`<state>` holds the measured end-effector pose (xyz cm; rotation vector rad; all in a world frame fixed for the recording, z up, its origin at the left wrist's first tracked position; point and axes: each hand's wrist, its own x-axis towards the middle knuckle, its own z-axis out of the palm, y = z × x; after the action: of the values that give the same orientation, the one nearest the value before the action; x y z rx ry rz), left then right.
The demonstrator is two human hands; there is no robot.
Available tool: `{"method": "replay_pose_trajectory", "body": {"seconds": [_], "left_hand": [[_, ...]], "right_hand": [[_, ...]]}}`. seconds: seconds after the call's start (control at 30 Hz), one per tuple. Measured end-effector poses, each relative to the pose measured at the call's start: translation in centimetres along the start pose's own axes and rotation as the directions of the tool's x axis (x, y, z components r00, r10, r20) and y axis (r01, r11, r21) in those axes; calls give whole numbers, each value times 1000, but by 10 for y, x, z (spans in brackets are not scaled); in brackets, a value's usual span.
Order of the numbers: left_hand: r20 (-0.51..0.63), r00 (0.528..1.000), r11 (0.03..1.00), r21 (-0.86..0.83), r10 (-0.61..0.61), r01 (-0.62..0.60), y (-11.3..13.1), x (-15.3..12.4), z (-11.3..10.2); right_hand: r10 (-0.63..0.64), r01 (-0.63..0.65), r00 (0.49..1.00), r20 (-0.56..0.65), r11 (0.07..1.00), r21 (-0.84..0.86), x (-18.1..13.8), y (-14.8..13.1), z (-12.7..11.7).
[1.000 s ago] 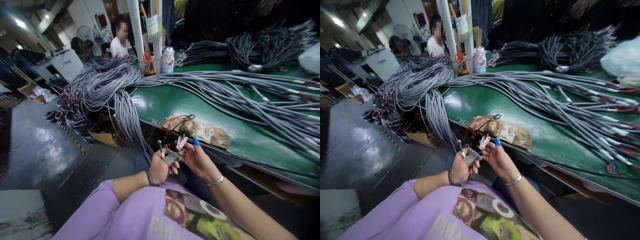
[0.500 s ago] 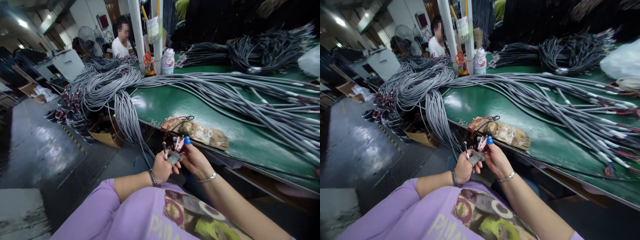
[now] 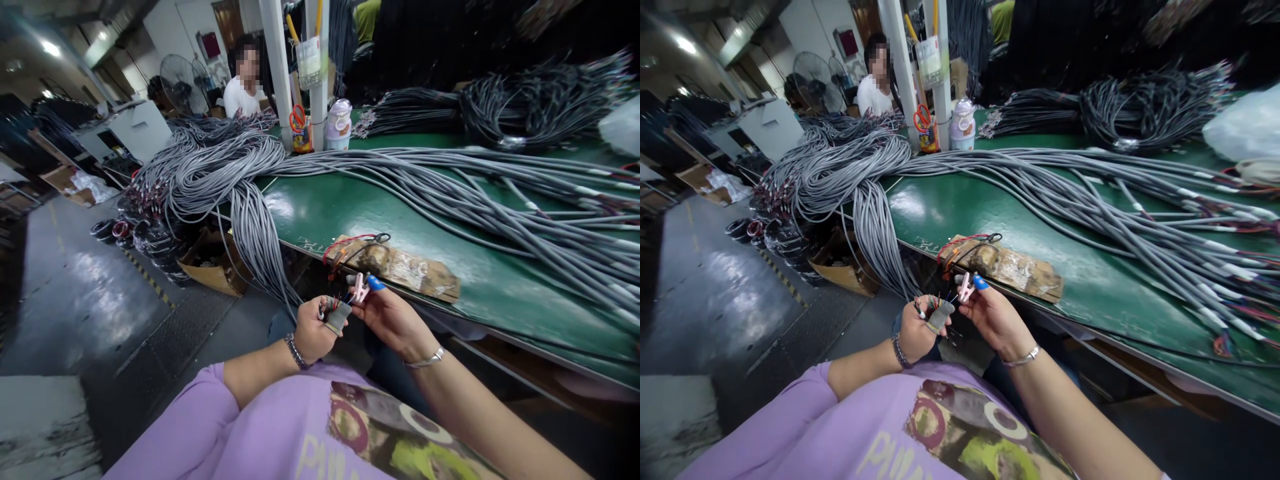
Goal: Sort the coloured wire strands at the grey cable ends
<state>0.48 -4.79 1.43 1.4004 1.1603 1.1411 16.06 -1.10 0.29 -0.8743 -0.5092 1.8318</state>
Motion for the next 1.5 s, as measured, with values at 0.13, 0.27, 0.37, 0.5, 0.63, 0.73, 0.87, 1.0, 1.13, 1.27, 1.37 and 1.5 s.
{"method": "replay_pose_trajectory", "body": {"seconds": [0.13,0.27,0.37,0.5,0.63,0.73,0.87,1.0,1.13,1.27,1.37,1.5], "left_hand": [[10,988,959,239,154,-152,-1,3,-3],[22,956,882,380,292,-278,-7,7,0],[39,919,832,413,392,-372,-11,9,1],[44,908,808,440,416,-392,-14,11,2],[50,915,812,443,401,-380,-14,10,2],[58,920,826,421,388,-375,-14,9,2],[54,950,876,373,308,-305,-16,4,0],[35,999,993,118,27,-31,-20,2,-3],[52,961,943,-182,-273,278,-26,8,-4],[110,938,876,-336,-328,345,-31,12,-3],[101,960,868,-410,-263,281,-32,11,-3],[58,973,824,-522,-224,221,-28,9,-6]], "right_hand": [[-109,106,993,-49,993,-47,1,5,0],[-236,230,970,-55,968,-96,3,11,-2],[-116,116,993,7,993,-35,6,12,-2],[-39,38,999,17,996,86,13,11,-3],[-71,80,996,-59,984,158,16,13,-2],[-81,87,996,-38,984,157,13,15,0],[-41,39,999,16,992,123,7,20,-4],[4,-7,1000,26,994,113,4,26,-19],[-4,2,999,32,998,64,1,30,-39],[-8,8,999,-38,1000,14,-5,31,-54],[-20,18,991,-133,1000,-13,-13,30,-61],[-116,84,965,-237,986,-142,-28,26,-72]]}}
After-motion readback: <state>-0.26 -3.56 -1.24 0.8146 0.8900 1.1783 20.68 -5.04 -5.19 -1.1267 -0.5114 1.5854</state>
